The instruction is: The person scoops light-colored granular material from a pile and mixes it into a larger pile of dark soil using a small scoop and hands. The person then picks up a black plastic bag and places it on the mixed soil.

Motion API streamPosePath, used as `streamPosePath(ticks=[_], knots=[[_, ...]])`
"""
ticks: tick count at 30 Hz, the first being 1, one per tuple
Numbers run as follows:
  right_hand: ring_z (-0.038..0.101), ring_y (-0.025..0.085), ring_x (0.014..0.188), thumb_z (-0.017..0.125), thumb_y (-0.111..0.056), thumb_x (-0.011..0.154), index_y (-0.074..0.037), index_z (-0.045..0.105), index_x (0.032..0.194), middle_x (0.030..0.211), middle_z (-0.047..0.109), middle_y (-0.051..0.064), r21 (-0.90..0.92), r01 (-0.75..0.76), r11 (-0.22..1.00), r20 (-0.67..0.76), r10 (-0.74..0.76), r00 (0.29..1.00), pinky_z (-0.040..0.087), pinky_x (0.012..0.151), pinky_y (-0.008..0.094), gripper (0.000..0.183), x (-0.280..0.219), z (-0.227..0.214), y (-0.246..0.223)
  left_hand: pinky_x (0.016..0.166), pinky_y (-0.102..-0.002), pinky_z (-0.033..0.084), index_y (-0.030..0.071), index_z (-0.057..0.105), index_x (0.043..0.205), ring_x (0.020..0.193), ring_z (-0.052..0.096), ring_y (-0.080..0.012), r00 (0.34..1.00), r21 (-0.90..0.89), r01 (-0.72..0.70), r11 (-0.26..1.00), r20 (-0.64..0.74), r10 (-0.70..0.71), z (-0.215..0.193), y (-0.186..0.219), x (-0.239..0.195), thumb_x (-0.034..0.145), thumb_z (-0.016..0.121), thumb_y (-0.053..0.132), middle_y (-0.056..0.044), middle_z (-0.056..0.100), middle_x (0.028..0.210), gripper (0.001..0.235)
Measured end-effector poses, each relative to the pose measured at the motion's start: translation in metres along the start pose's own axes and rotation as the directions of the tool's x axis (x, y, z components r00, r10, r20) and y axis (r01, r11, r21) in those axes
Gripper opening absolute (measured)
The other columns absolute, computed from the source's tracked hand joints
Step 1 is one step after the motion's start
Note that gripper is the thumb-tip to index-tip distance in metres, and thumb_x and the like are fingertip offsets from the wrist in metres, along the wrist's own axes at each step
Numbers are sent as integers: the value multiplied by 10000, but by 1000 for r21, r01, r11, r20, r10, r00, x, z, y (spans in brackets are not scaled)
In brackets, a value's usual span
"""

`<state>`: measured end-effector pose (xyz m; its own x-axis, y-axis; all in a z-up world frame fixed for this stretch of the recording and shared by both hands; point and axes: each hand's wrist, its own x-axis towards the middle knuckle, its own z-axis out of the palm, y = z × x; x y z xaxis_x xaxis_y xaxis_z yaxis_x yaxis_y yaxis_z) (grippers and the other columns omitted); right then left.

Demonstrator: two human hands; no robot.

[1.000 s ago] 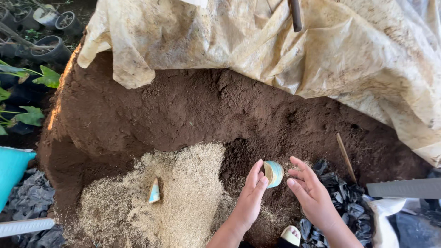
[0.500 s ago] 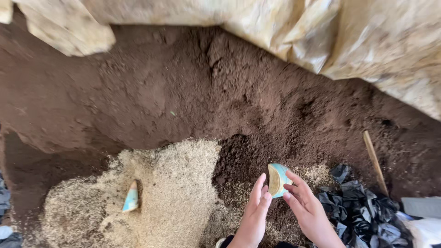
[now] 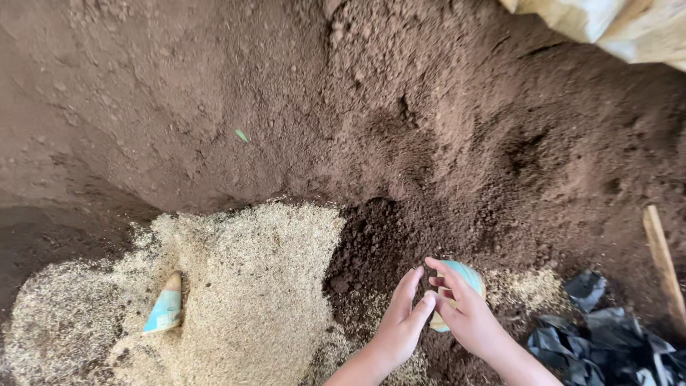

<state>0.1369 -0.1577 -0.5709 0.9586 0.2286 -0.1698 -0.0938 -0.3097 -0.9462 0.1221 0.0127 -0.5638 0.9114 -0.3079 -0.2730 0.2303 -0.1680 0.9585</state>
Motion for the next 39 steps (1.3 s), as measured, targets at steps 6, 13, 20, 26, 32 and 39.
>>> streamPosePath(ticks=[6, 13, 20, 26, 32, 39], knots=[[625, 145, 1091, 609, -41, 894, -149, 450, 1477, 1255, 630, 59, -91, 51, 995, 58, -46, 997, 521, 914, 296, 614, 37, 15, 40, 1217, -425, 265, -9, 295, 1545, 1523, 274, -374, 984, 135, -174, 975, -26, 179, -11, -45, 29, 1017, 479, 380, -261, 273, 1610, 681], [594, 155, 1097, 546, 46, 880, -120, 376, 1507, 1286, 590, 85, -50, 115, 992, 150, -107, 983, 523, 918, 291, 670, 49, 28, 65, 1210, -446, 248, 10, 231, 1569, 1524, 216, -407, 988, 307, -145, 941, -3, 153, -24, -64, 29, 1025, 454, 424, -289, 185, 1633, 719], [627, 173, 1133, 469, 141, 810, -118, 338, 1518, 1372, 533, 84, 14, 171, 985, 165, -171, 971, 553, 950, 310, 765, 20, 37, 66, 1202, -449, 279, -13, 227, 1566, 1502, 254, -422, 969, 365, -195, 910, -73, 237, -4, -63, -9, 1009, 469, 399, -300, 207, 1621, 734], [640, 194, 1148, 471, 124, 797, -116, 315, 1522, 1485, 480, 74, -113, 240, 964, 131, -225, 966, 537, 974, 324, 780, -27, 11, 44, 1203, -445, 280, -72, 229, 1539, 1492, 299, -397, 960, 396, -251, 883, -17, 280, 27, -34, -43, 1017, 435, 395, -285, 273, 1600, 730], [649, 199, 1120, 612, -77, 898, -87, 300, 1528, 1460, 514, 96, -177, 187, 966, 150, -162, 975, 522, 976, 336, 703, -59, -10, 31, 1205, -454, 266, -41, 217, 1557, 1494, 282, -352, 989, 215, -64, 974, -114, 90, 54, -17, -48, 1030, 364, 447, -254, 283, 1597, 733], [695, 240, 1077, 663, -209, 872, -82, 360, 1511, 1432, 557, 108, -240, 137, 961, 76, -122, 990, 533, 960, 357, 718, -71, -20, 26, 1155, -397, 293, 42, 403, 1493, 1425, 396, -245, 982, -150, -130, 980, -154, 106, 80, -33, -37, 1026, 361, 471, -170, 466, 1506, 636]])
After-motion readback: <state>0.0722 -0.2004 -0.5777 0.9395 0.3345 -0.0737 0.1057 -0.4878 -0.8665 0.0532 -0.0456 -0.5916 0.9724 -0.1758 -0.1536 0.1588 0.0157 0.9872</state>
